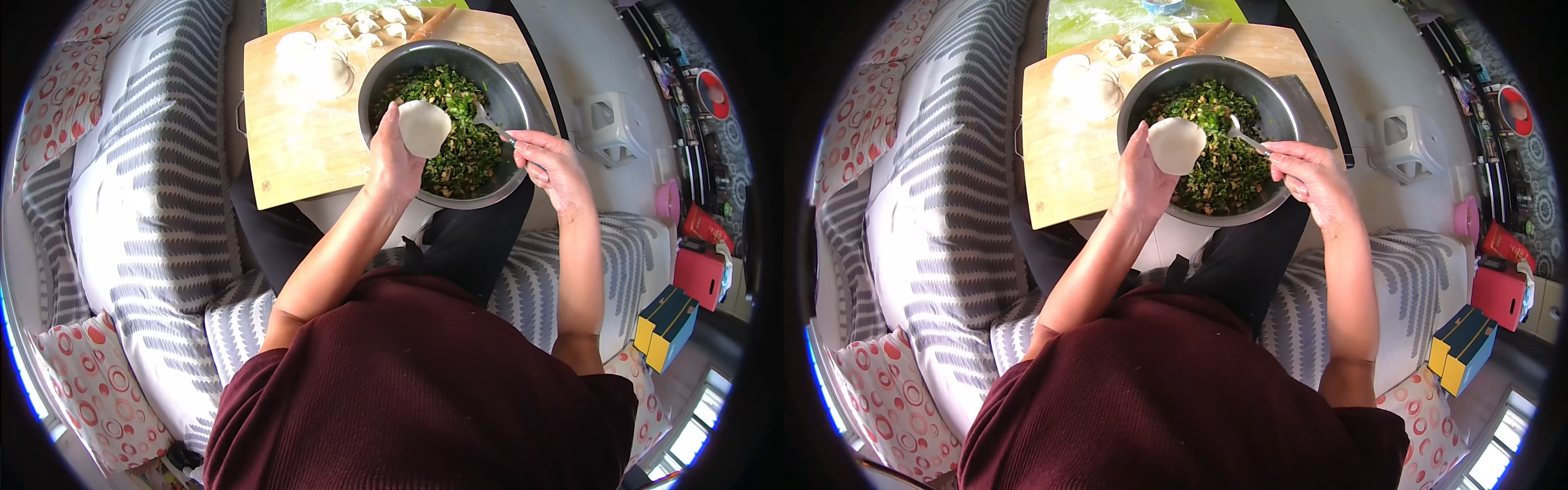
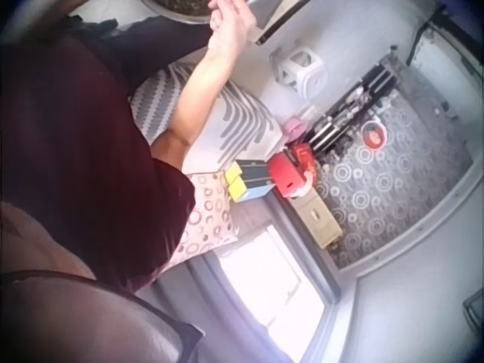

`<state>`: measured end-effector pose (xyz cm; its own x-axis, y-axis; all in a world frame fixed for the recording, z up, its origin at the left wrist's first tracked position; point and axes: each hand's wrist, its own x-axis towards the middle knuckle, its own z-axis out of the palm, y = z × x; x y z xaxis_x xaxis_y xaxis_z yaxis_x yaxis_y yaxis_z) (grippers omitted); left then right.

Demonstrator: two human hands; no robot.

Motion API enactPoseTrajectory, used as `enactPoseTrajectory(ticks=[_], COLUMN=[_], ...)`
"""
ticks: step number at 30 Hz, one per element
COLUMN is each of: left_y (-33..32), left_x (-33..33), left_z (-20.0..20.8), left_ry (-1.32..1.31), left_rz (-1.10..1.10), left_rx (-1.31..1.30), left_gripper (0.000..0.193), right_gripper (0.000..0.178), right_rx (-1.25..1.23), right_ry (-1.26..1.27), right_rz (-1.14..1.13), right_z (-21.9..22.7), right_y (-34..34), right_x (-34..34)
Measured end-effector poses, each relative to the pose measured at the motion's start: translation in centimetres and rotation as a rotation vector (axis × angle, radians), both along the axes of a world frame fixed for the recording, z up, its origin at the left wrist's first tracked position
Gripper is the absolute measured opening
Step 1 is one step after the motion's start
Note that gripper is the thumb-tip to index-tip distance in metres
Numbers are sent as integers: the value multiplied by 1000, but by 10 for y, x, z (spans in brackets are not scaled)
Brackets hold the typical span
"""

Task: The person fills round dough wrappers with a green vegetable mixture from a metal bowl, folds and pleats the edges to seal them, and places the finished dumplings on a wooden board. The person repeats this process multiple times.

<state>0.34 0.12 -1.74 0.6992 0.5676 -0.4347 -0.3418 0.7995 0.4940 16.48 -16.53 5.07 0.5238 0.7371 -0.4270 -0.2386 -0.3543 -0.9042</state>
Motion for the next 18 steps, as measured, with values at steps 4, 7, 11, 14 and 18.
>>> enactPoseTrajectory(ticks=[4,7,11,14,18], left_y=[-7,-8,-10,-11,-9], left_x=[6,12,14,14,13], left_z=[3,-1,2,7,1], left_ry=[-41,-131,-137,-155,-215], left_rz=[22,45,78,84,73], left_rx=[-3,-9,-28,-71,-105], left_gripper=[48,47,45,47,51], right_gripper=[27,24,32,45,45], right_rx=[-1,37,-50,-148,-202], right_ry=[-200,-711,-1380,-1455,-1536], right_rz=[6,-54,79,161,200], right_z=[-6,-27,-36,-46,-55], right_y=[10,17,17,18,18], right_x=[-30,-58,-93,-112,-120])
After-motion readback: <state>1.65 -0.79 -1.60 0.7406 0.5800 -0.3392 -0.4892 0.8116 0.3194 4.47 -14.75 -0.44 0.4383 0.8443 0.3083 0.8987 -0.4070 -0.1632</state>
